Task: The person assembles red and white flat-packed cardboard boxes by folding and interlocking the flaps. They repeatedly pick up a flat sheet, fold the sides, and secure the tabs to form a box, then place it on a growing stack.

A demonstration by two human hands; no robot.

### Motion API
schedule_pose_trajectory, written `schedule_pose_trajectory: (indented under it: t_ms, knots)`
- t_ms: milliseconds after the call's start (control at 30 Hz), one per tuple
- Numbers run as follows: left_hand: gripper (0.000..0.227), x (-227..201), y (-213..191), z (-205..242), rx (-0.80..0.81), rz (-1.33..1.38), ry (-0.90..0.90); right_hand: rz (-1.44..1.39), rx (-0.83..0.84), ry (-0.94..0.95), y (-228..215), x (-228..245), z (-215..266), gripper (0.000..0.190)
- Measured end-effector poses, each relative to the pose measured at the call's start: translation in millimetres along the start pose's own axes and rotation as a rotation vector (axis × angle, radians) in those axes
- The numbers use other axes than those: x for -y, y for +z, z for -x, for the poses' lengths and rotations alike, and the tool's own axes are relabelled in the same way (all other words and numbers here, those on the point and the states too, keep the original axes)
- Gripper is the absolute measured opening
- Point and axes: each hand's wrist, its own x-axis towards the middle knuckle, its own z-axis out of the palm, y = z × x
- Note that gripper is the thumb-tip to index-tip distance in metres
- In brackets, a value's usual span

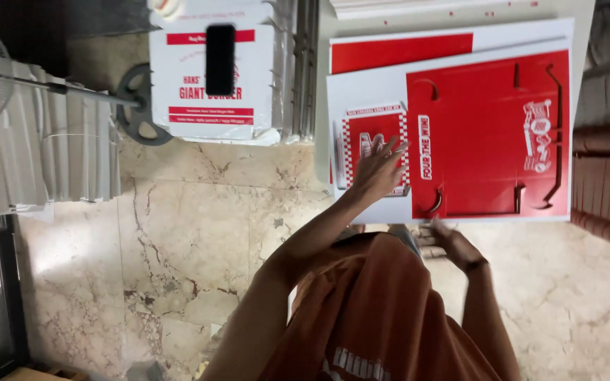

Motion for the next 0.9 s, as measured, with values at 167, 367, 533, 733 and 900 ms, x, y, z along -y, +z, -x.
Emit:
schedule_pose_trajectory:
  t_ms: [167,367,533,733,900]
  knots:
    - [0.049,25.4,-88.9,73.7,-0.329,0.006,-0.137,0.209,0.010,0.016,-117.6,5.0,19.0,0.053]
    - [0.089,26.6,-100.4,104.9,0.312,0.122,-1.089,0.849,-0.941,-0.689,-255.8,56.3,-88.3,0.041]
    - [0.068,25.7,-69.8,93.1,0.094,0.258,-1.218,0.812,-0.985,-0.500,-268.4,115.1,-170.4,0.053]
    - [0.052,21.5,-56.8,100.0,0.046,0.002,-1.217,1.015,-0.858,-0.246,-253.0,139.2,-168.9,0.051]
    - [0.048,-9.3,-73.4,67.9,0.152,-0.028,-1.329,1.124,-0.716,-0.272,-267.8,169.1,-180.1,0.058]
